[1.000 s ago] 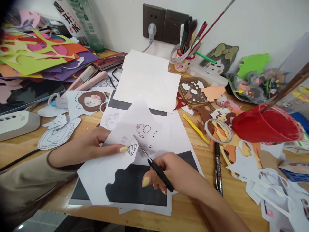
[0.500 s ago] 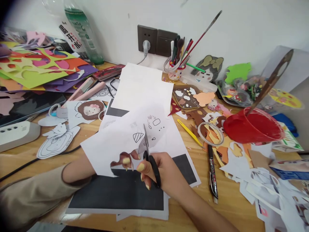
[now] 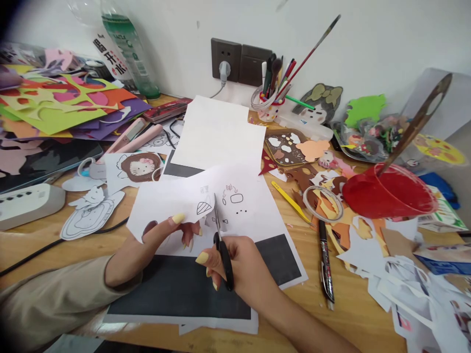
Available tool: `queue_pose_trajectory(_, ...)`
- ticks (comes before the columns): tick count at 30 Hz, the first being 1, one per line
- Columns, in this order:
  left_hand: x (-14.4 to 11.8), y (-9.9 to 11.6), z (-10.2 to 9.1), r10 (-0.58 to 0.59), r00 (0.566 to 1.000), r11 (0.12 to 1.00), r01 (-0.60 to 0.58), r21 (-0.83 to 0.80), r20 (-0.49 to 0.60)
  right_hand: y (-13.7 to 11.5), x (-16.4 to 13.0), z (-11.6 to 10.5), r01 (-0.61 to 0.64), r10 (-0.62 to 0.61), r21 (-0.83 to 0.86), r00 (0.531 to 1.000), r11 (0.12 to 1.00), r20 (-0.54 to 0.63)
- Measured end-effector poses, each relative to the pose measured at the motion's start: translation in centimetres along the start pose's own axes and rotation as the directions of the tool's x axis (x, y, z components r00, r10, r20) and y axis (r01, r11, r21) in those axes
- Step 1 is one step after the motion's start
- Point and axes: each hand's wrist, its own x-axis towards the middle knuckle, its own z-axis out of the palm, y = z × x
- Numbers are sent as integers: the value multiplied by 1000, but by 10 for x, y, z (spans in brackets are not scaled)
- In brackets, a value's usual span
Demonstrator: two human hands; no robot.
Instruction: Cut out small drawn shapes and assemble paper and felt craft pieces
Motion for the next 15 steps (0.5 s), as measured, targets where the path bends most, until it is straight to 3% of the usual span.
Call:
queue_pose_trajectory(4, -1, -2, 0, -4, 999, 1000, 3, -21, -36, 1, 1, 0, -8, 8, -3, 1000, 1000, 6)
queue_pose_trajectory(9, 1, 1, 2, -6, 991, 998, 15, 68, -134, 2, 2, 2, -35, 35, 8, 999, 999, 33)
queue_pose_trajectory(15, 6, -1, 0, 10, 993, 994, 2, 105, -117, 1, 1, -2, -31, 33, -22, 993, 999, 109)
